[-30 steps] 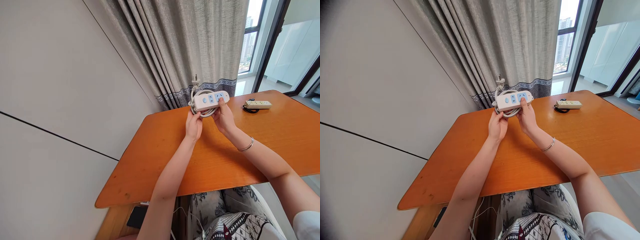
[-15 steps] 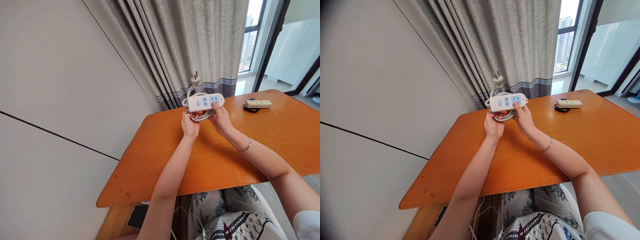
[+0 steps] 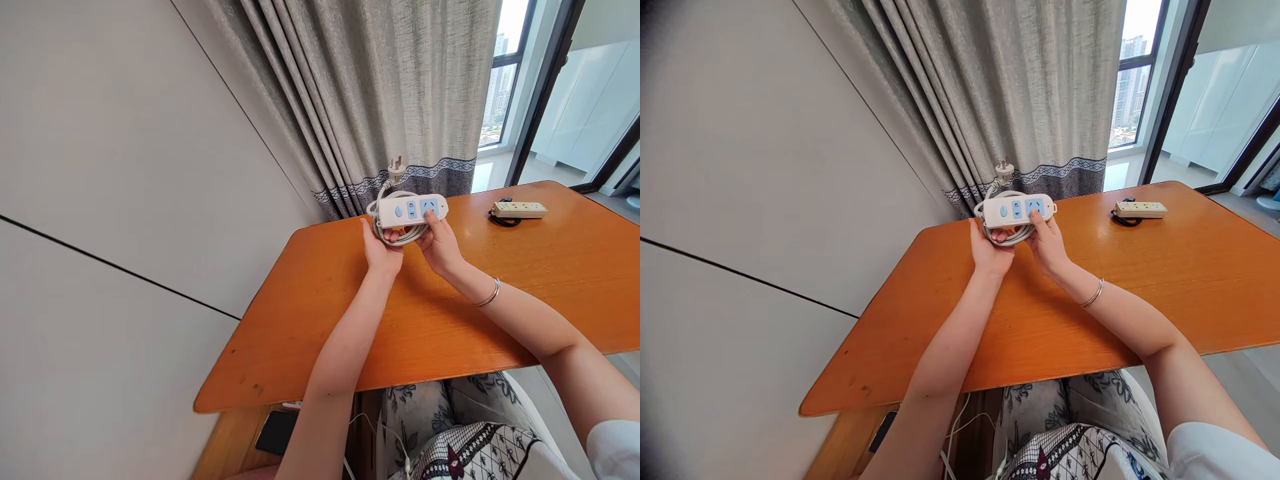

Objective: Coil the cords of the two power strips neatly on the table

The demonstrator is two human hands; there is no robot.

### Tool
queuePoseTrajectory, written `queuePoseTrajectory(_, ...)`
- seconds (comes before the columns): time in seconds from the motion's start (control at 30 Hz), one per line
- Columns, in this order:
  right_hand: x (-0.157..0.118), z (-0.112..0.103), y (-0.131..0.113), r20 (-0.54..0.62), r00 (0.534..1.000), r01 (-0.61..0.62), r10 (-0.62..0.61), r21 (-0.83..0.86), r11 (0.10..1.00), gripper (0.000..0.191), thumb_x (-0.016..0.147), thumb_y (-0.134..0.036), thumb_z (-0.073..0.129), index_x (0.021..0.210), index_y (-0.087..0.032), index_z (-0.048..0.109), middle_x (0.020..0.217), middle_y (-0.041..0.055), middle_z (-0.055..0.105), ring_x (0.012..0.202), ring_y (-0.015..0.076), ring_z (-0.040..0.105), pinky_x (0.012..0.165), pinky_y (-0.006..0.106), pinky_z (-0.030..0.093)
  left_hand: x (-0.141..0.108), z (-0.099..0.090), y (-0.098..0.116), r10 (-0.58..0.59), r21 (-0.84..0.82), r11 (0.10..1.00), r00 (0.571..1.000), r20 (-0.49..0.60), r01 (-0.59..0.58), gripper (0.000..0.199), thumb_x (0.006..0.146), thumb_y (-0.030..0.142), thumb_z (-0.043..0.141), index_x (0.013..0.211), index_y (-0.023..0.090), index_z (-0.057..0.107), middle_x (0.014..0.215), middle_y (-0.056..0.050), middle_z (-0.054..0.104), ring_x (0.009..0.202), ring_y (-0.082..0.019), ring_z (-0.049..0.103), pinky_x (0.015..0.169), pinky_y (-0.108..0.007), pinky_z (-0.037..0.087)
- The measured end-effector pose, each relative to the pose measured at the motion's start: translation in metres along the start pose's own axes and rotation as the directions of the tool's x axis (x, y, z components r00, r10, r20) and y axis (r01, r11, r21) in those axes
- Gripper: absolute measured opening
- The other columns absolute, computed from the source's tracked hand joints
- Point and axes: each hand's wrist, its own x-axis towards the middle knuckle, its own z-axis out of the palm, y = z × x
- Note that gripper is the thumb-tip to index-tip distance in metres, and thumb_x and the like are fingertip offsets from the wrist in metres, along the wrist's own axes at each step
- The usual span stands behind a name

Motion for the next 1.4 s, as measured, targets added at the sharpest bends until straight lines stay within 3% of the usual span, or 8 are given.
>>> queuePoseTrajectory(0.17,-0.003,0.0,-0.001,0.05,0.999,0.007,-0.005,-0.043,0.999,0.051,0.076,-0.063,0.074,0.109,-0.029,0.056,0.118,0.0026,0.074,0.115,0.0233,0.068,0.09,0.039,0.062,0.0,0.001,0.009,-0.088,0.04,0.995,0.996,-0.001,0.088,0.063,0.102,0.064,0.034,0.058,0.021,0.045,0.04,0.007,0.025,0.035,-0.007,0.026,0.05,-0.022,0.042)
queuePoseTrajectory(0.37,-0.002,0.0,-0.001,0.026,1.0,0.004,-0.004,-0.011,1.0,0.051,0.073,-0.06,0.077,0.108,-0.03,0.055,0.117,0.0009,0.074,0.112,0.0219,0.069,0.089,0.038,0.062,-0.005,0.011,0.02,-0.228,-0.034,0.973,0.973,-0.037,0.227,0.058,0.108,0.043,0.031,0.056,0.02,0.046,0.038,0.007,0.025,0.034,-0.007,0.023,0.051,-0.023,0.043)
queuePoseTrajectory(0.6,0.0,0.0,0.0,0.03,0.999,-0.023,0.023,0.02,1.0,0.051,0.072,-0.058,0.079,0.106,-0.028,0.055,0.114,0.0019,0.076,0.108,0.0231,0.071,0.088,0.039,0.062,-0.005,0.012,0.024,-0.18,-0.058,0.983,0.981,-0.078,0.176,0.057,0.109,0.038,0.032,0.057,0.02,0.046,0.036,0.007,0.023,0.033,-0.007,0.019,0.045,-0.021,0.037)
queuePoseTrajectory(0.77,0.003,-0.002,-0.002,0.051,0.999,0.0,-0.002,0.028,1.0,0.048,0.074,-0.057,0.078,0.107,-0.028,0.057,0.107,0.0009,0.077,0.106,0.0232,0.072,0.087,0.038,0.062,-0.007,0.013,0.025,-0.195,-0.052,0.979,0.981,-0.005,0.195,0.055,0.108,0.039,0.034,0.058,0.02,0.049,0.036,0.007,0.023,0.032,-0.007,0.021,0.046,-0.021,0.039)
queuePoseTrajectory(0.87,0.007,-0.006,-0.006,0.039,0.999,0.012,-0.014,0.034,0.999,0.048,0.072,-0.057,0.08,0.105,-0.028,0.059,0.104,0.0005,0.078,0.104,0.0233,0.073,0.086,0.038,0.063,-0.008,0.013,0.027,-0.24,-0.039,0.97,0.971,0.018,0.241,0.059,0.107,0.042,0.026,0.063,0.019,0.056,0.04,0.004,0.037,0.034,-0.009,0.034,0.05,-0.025,0.046)
queuePoseTrajectory(1.0,0.01,-0.01,-0.01,0.061,0.998,-0.017,0.016,0.02,1.0,0.049,0.07,-0.056,0.083,0.103,-0.027,0.061,0.103,0.002,0.078,0.101,0.0245,0.073,0.083,0.039,0.064,-0.003,0.007,0.038,-0.314,0.049,0.949,0.949,0.036,0.312,0.068,0.102,0.062,0.023,0.09,0.017,0.071,0.072,-0.008,0.072,0.062,-0.021,0.067,0.063,-0.036,0.057)
queuePoseTrajectory(1.1,0.01,-0.01,-0.01,0.119,0.991,-0.052,0.055,-0.027,0.998,0.049,0.07,-0.058,0.083,0.101,-0.026,0.062,0.097,0.0029,0.078,0.096,0.025,0.074,0.08,0.04,0.064,0.005,-0.003,0.048,-0.366,0.144,0.923,0.93,0.047,0.356,0.066,0.099,0.066,0.03,0.098,0.016,0.074,0.082,-0.011,0.076,0.083,-0.029,0.074,0.067,-0.039,0.06)
queuePoseTrajectory(1.4,0.011,-0.014,-0.018,0.189,0.977,-0.078,0.094,-0.094,0.993,0.053,0.067,-0.061,0.084,0.099,-0.024,0.063,0.091,0.0024,0.078,0.087,0.0236,0.075,0.073,0.038,0.064,0.013,-0.019,0.055,-0.45,0.224,0.879,0.888,0.097,0.421,0.052,0.099,0.058,0.045,0.105,0.018,0.077,0.076,-0.008,0.078,0.085,-0.029,0.077,0.076,-0.039,0.063)
